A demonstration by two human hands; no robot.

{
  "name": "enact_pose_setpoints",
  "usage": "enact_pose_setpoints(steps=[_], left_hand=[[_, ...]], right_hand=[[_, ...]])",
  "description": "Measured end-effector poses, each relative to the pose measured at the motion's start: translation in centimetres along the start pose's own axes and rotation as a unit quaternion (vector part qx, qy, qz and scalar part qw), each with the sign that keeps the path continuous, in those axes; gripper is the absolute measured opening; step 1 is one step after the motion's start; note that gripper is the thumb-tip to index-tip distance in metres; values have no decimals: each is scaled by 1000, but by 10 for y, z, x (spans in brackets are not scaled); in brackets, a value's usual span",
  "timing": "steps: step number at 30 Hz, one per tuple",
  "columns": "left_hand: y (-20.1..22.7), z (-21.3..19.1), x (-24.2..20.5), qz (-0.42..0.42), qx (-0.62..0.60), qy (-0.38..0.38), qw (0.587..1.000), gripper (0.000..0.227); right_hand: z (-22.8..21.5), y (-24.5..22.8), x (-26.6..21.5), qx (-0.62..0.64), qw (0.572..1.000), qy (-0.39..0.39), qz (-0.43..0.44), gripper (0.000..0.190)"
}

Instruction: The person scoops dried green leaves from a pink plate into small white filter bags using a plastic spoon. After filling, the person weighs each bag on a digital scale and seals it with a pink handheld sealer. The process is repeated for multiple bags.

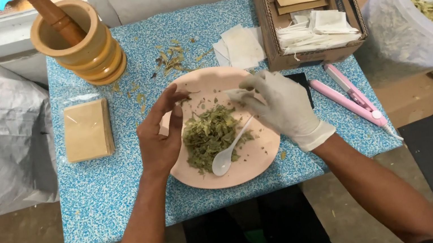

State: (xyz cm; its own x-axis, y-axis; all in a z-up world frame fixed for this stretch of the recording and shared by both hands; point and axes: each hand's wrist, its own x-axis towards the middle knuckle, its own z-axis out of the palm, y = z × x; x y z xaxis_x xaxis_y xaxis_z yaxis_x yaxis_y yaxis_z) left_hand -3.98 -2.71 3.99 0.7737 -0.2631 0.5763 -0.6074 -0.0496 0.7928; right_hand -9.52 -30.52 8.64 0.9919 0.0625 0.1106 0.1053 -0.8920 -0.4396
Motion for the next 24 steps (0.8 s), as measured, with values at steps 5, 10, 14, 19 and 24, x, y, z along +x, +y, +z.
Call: enact_pose_setpoints(steps=[5, 10, 14, 19, 24], left_hand=[[1, 0, 1, -11, 6, -11, 1000, 46], [0, -4, 1, -21, 16, -19, 999, 49], [2, -10, 3, -12, 51, -18, 998, 46], [-4, -13, 2, -14, 92, -5, 996, 41], [-4, -13, 3, -20, 87, -8, 996, 37]], right_hand=[[26, 22, 1, -10, 998, 51, 23, 31], [7, 45, 3, 59, 991, 70, 97, 29], [-45, 68, -11, 83, 982, 104, 133, 33], [-58, 89, -26, 103, 971, 112, 184, 25], [-54, 101, -33, 115, 969, 109, 190, 27]])
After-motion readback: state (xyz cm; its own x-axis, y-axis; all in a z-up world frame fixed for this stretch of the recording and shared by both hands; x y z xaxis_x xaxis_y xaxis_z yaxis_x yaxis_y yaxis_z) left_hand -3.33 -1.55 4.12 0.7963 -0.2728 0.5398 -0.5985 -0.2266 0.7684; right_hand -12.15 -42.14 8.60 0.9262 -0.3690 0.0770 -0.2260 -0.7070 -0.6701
